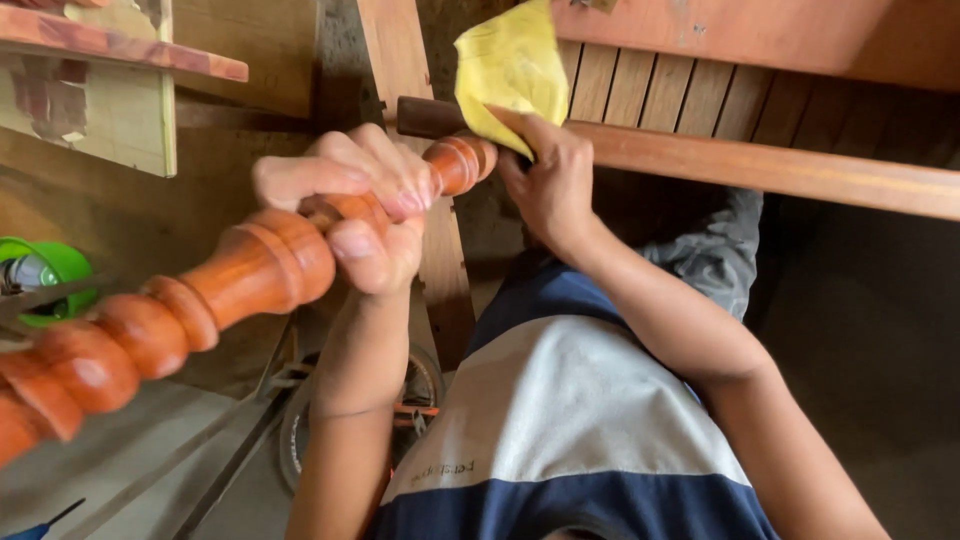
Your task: The person sands a turned wooden spindle using a sanding block. They hold the spindle with one hand and rub the sanding block along its length, rotating it to smooth the surface. The person works in a workshop environment with various tools and materials visible in the background.
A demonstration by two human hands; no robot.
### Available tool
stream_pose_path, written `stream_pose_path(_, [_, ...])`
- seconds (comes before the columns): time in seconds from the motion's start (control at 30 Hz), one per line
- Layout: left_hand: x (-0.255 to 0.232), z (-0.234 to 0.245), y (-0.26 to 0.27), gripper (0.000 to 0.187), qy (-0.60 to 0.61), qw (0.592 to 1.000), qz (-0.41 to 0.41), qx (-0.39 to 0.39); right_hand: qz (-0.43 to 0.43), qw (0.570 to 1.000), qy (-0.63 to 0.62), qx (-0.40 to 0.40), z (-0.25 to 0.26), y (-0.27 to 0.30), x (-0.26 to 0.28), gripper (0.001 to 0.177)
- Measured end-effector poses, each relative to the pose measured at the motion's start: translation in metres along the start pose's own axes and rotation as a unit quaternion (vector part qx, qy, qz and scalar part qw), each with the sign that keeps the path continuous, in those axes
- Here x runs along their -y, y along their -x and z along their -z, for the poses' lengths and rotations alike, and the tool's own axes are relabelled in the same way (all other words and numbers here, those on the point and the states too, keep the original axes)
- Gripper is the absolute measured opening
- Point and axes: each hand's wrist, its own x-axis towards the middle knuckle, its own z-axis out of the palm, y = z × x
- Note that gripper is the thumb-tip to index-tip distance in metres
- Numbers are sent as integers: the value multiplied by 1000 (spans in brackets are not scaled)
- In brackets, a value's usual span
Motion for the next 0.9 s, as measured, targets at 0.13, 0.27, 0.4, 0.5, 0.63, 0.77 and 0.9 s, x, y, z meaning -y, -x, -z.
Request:
stream_pose_path(0.13, [6, 12, -9, 33, 0, 1000, -20, -4, -14, 999, -36, 11, 10, 56, -16, 24])
stream_pose_path(0.27, [1, 16, -5, 35, -15, 1000, -11, -10, -86, 991, 34, -94, 50, 57, -18, 32])
stream_pose_path(0.4, [0, 14, -2, 29, 20, 1000, 0, 9, -120, 988, -18, -94, 24, -12, 10, 26])
stream_pose_path(0.5, [2, 14, 1, 31, 7, 1000, -11, 13, 10, 997, -59, -41, 0, 1, 7, 4])
stream_pose_path(0.63, [2, 19, -4, 36, -2, 1000, -25, -19, -33, 993, -109, 32, 22, 51, -8, 5])
stream_pose_path(0.77, [2, 21, -5, 38, -10, 999, -26, -23, -131, 983, -95, -83, 37, -5, 11, 33])
stream_pose_path(0.9, [2, 24, -2, 37, -13, 999, -27, -19, -20, 992, -124, -3, 2, -6, 9, 14])
